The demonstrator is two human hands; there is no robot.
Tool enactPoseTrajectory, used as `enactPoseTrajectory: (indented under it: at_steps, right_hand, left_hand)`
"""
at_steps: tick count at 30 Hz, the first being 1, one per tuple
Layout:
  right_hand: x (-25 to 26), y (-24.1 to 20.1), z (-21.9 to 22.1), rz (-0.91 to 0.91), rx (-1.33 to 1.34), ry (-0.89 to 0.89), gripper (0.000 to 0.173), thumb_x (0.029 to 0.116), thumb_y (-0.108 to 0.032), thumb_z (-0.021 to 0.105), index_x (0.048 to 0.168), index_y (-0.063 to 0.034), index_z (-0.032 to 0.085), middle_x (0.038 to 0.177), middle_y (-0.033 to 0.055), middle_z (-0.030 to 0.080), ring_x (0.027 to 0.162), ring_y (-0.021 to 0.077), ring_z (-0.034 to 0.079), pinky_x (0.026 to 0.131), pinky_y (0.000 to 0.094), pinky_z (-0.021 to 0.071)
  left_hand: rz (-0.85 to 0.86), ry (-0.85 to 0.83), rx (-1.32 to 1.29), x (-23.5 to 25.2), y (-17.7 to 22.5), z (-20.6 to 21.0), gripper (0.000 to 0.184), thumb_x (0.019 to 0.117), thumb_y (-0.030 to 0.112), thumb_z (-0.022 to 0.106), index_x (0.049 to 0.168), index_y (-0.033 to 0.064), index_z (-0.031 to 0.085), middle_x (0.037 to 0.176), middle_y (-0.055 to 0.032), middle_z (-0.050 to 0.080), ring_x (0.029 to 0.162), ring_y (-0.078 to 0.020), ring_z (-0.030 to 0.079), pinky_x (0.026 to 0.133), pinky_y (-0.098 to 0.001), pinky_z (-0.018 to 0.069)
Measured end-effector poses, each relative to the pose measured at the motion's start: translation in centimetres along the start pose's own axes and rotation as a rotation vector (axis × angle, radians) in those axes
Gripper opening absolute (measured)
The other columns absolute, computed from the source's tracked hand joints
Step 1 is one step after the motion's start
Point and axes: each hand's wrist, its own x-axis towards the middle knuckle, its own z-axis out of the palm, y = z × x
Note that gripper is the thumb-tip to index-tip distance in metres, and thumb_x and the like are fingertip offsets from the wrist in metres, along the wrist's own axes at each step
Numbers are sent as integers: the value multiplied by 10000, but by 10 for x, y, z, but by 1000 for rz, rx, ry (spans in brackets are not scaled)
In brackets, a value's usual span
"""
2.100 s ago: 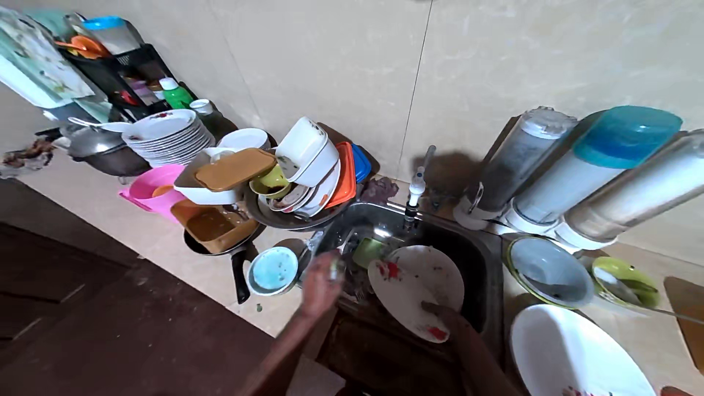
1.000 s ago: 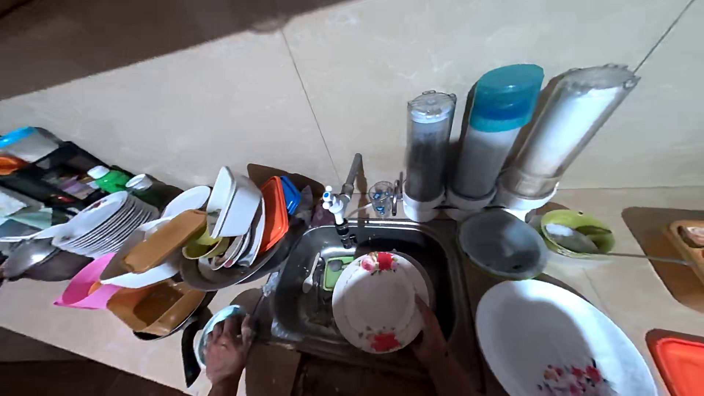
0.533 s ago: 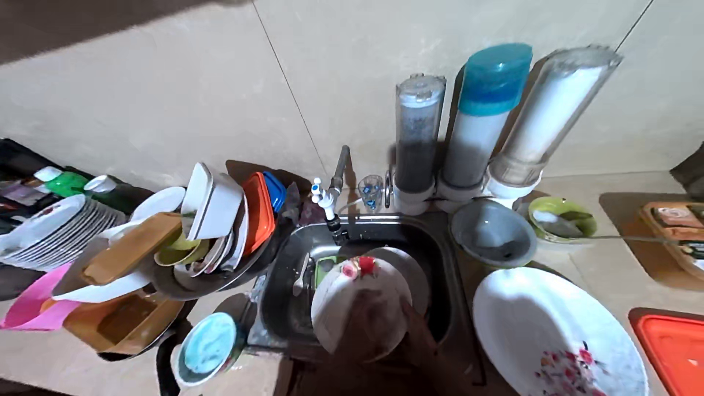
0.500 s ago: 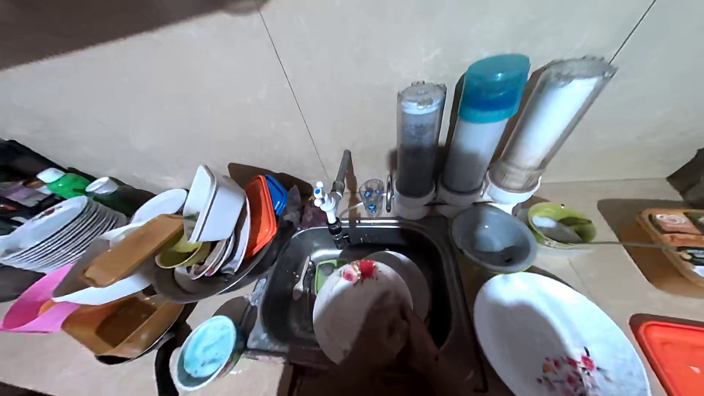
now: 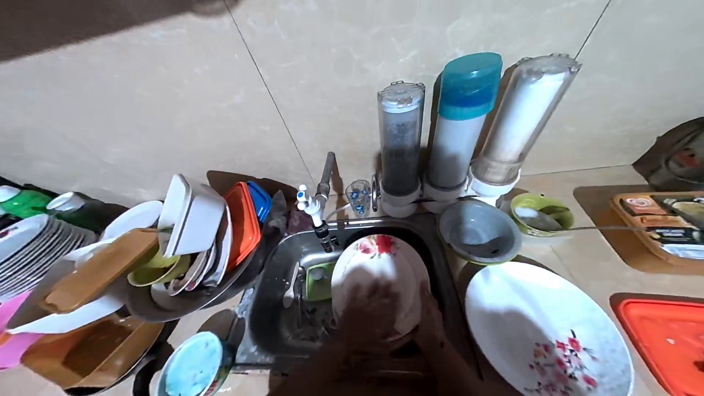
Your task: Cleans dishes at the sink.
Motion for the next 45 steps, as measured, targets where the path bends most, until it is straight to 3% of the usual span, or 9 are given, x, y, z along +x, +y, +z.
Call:
enactPoseTrajectory:
  at_steps: [5, 10, 15, 20, 24, 33, 36, 41, 45]
  right_hand:
    - [-17, -2, 15, 117, -95, -139, 463, 1127, -301, 326, 1390, 49, 474, 1115, 148, 667, 944, 133, 683, 837, 335, 590]
    - [-6, 0, 4, 52, -104, -177, 450, 1123, -250, 309, 1376, 66, 507, 1172, 157, 662, 1018, 137, 660, 909, 336, 562]
    - [7, -7, -5, 97, 90, -161, 687, 1090, -534, 102, 1517, -67, 368, 1307, 129, 628, 1119, 186, 659, 912, 395, 580]
    - [14, -7, -2, 219, -175, -63, 674, 1083, -556, 312, 1574, -95, 347, 1547, 201, 439, 1388, 340, 469, 1095, 575, 418]
    - [21, -23, -12, 190, -267, -104, 543, 1074, -459, 466, 1268, 26, 612, 1155, 189, 666, 1044, 245, 650, 920, 448, 540]
    - [13, -26, -13, 57, -153, 106, 485, 1129, -312, 335, 1373, 56, 537, 1301, 216, 610, 1162, 221, 606, 1006, 400, 499]
    - [8, -28, -11, -15, -254, 98, 586, 1138, -337, 231, 1159, 114, 604, 952, 165, 625, 857, 155, 576, 816, 332, 498]
    - [3, -32, -16, -163, -231, 45, 506, 1130, -270, 296, 1104, 103, 635, 948, 148, 659, 883, 134, 637, 843, 332, 539]
    - [-7, -38, -15, -66, -237, 53, 544, 1132, -329, 297, 1127, 98, 633, 999, 179, 652, 912, 167, 633, 859, 360, 531]
  left_hand:
    - [-459, 140, 194, 24, -44, -35, 668, 1031, 400, 495, 1574, 26, 382, 1620, -347, 266, 1511, -577, 177, 1193, -742, 101]
    - [-170, -186, -208, 24, 30, -18, 681, 1043, 415, 489, 1573, 4, 369, 1670, -216, 271, 1578, -378, 169, 1277, -586, 46]
    - [117, -155, -210, -21, 23, -51, 453, 837, 49, 771, 1273, -26, 674, 1334, -221, 660, 1256, -381, 636, 1041, -506, 533]
    - [-356, 454, -661, -20, 12, -94, 258, 930, 76, 677, 1123, -97, 668, 1004, -62, 727, 927, 12, 662, 892, -199, 556]
    - [-808, 586, -499, -7, -11, -79, 403, 1049, 263, 583, 1250, -84, 620, 1126, -177, 690, 1034, -130, 643, 973, -327, 510]
    - [74, 371, 54, -10, 32, 11, 529, 1001, 444, 509, 1264, 25, 695, 1418, -255, 595, 1405, -495, 458, 1177, -663, 297]
    - [220, 256, 189, 25, 72, 18, 333, 964, 217, 593, 1196, 37, 748, 1352, -147, 679, 1339, -426, 564, 1137, -624, 395]
    - [-152, 123, 36, 79, 49, -28, 478, 1058, 285, 434, 1393, -11, 605, 1499, -242, 528, 1452, -444, 418, 1220, -654, 202]
    - [-649, 125, -151, 92, 13, -65, 515, 1101, 339, 406, 1467, -8, 512, 1459, -274, 542, 1372, -445, 510, 1150, -584, 381]
